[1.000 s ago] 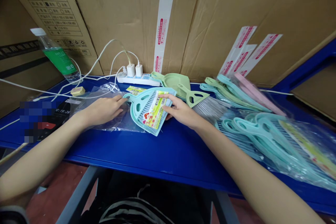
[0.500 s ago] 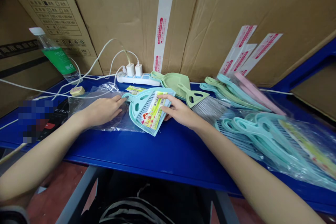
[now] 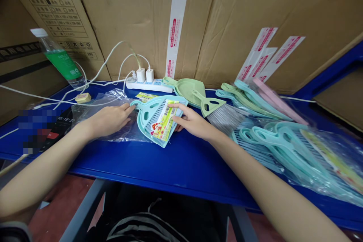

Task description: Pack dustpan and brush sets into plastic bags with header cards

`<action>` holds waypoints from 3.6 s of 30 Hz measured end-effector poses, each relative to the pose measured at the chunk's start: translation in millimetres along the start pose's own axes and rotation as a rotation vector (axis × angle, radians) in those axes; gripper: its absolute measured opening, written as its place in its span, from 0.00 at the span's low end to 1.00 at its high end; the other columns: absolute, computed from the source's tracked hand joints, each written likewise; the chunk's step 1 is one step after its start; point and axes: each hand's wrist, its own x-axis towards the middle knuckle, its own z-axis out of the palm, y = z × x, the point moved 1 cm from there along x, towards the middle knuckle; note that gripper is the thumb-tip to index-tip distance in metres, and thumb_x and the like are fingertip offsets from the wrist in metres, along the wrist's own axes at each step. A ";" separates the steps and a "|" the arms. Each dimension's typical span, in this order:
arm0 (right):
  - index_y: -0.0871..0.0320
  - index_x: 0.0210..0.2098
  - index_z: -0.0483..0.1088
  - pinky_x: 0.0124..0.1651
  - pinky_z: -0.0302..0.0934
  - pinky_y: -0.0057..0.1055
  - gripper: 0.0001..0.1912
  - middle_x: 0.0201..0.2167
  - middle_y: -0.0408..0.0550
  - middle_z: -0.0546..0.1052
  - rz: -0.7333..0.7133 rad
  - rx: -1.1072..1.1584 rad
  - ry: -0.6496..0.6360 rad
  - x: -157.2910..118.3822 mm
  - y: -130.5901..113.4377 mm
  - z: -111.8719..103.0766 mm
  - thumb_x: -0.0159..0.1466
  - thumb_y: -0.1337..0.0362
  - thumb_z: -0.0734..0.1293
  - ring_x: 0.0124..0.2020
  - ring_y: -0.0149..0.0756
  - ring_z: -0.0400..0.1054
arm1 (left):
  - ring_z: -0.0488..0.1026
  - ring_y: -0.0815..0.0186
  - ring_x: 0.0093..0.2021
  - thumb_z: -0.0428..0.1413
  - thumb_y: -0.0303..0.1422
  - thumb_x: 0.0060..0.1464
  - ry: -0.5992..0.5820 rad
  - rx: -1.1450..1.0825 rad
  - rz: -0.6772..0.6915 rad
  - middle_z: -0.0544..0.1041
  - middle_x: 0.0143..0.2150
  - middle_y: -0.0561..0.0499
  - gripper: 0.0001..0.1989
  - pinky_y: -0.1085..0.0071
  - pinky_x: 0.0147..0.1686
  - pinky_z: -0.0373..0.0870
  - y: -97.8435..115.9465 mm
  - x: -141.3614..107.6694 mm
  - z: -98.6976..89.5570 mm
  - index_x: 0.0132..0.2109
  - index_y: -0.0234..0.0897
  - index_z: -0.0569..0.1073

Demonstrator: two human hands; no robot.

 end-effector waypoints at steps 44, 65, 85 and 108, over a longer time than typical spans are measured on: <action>0.53 0.45 0.71 0.44 0.67 0.40 0.23 0.39 0.46 0.78 0.088 0.355 0.284 2.5 -5.0 -6.9 0.48 0.65 0.65 0.42 0.42 0.73 | 0.78 0.48 0.46 0.45 0.24 0.59 0.054 -0.004 -0.218 0.79 0.46 0.37 0.16 0.61 0.38 0.72 -3.2 1.3 -2.9 0.50 0.32 0.72; 0.53 0.44 0.72 0.45 0.67 0.40 0.21 0.46 0.47 0.77 0.081 0.277 0.267 1.4 -4.7 -6.5 0.50 0.65 0.65 0.45 0.42 0.72 | 0.77 0.50 0.45 0.44 0.28 0.63 0.005 0.040 -0.129 0.76 0.49 0.39 0.15 0.62 0.38 0.73 -0.7 1.0 -4.9 0.52 0.32 0.72; 0.52 0.45 0.73 0.45 0.69 0.39 0.20 0.48 0.47 0.76 0.065 0.187 0.189 -0.6 -7.5 -2.9 0.52 0.66 0.65 0.45 0.41 0.72 | 0.77 0.52 0.45 0.44 0.29 0.64 -0.011 0.051 -0.116 0.74 0.51 0.39 0.16 0.64 0.37 0.72 -1.8 1.4 -4.0 0.53 0.30 0.70; 0.51 0.45 0.73 0.36 0.68 0.33 0.19 0.43 0.45 0.77 0.067 0.086 0.181 -1.0 -8.4 -3.7 0.54 0.66 0.65 0.37 0.37 0.72 | 0.77 0.53 0.45 0.43 0.29 0.65 -0.018 0.054 -0.108 0.73 0.51 0.38 0.16 0.64 0.37 0.73 -0.7 0.8 -3.2 0.53 0.30 0.70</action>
